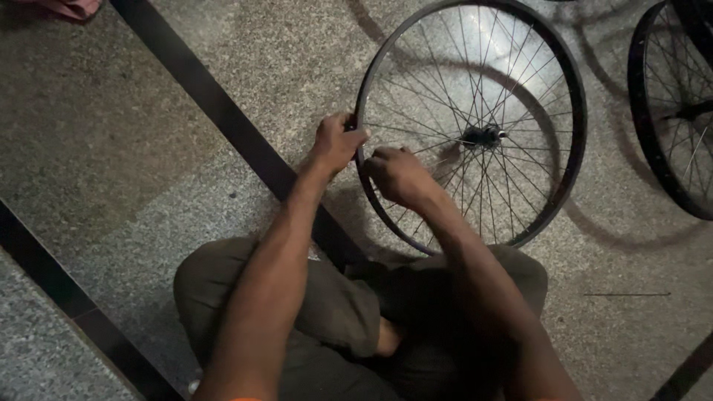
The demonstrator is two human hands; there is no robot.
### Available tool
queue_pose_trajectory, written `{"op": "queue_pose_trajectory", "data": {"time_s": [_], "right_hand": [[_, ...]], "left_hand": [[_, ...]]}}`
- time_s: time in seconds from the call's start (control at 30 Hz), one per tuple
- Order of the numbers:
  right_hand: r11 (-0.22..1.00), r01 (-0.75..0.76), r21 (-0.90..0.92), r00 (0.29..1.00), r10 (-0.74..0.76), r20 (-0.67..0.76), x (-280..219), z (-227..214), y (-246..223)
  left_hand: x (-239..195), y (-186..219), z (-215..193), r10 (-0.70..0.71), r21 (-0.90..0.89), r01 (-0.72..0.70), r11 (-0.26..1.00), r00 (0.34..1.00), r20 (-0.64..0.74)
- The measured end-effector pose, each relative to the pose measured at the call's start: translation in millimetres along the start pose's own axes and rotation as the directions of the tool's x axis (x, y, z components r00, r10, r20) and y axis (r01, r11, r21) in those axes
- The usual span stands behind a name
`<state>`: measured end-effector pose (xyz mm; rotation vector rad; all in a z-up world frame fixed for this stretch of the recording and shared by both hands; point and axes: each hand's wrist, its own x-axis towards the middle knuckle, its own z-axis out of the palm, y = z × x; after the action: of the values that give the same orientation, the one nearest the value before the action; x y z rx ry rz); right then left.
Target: The person sits on the floor and uses a spoke wrench to tighten the nipples on the spokes of a bicycle wheel. They rotate the wheel to access different spokes and continue the adjustment process.
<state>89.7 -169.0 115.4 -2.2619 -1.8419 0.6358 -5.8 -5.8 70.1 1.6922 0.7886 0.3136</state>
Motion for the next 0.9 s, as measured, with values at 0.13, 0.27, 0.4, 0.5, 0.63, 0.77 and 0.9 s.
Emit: {"op": "queue_pose_trajectory", "data": {"time_s": [0.13,0.27,0.4,0.5,0.63,0.77,0.9], "right_hand": [[0.929,0.361,0.087,0.889,-0.314,-0.332,-9.2,-19.2,6.6],[0.932,0.351,0.091,0.827,-0.263,-0.497,-9.8,-24.2,3.8],[0.967,0.248,0.066,0.860,-0.188,-0.475,-10.9,-23.8,-2.5],[0.957,0.288,0.008,0.895,-0.267,-0.356,-12.5,-28.9,-0.8],[0.924,0.382,0.028,0.884,-0.356,-0.304,-11.3,-30.2,5.9],[0.923,0.380,0.058,0.833,-0.314,-0.456,-4.0,-13.1,6.0],[0.962,0.255,0.093,0.845,-0.175,-0.506,6.1,3.8,-1.6]], "left_hand": [[-9.5,24.8,-3.4,0.040,-0.095,-0.040,0.995,0.999,0.000],[-15.6,43.4,-5.6,0.066,-0.293,-0.053,0.955,0.997,0.034],[-17.1,49.9,-6.6,0.080,-0.304,-0.065,0.950,0.996,0.035],[-18.4,47.5,-7.6,0.048,-0.308,-0.034,0.951,0.998,0.040],[-13.9,39.0,-7.6,0.068,-0.309,-0.052,0.950,0.997,0.039],[-10.2,28.0,-7.7,0.033,-0.219,-0.028,0.975,0.999,0.019],[-10.1,21.7,-8.6,0.105,-0.160,-0.110,0.981,0.994,-0.036]]}}
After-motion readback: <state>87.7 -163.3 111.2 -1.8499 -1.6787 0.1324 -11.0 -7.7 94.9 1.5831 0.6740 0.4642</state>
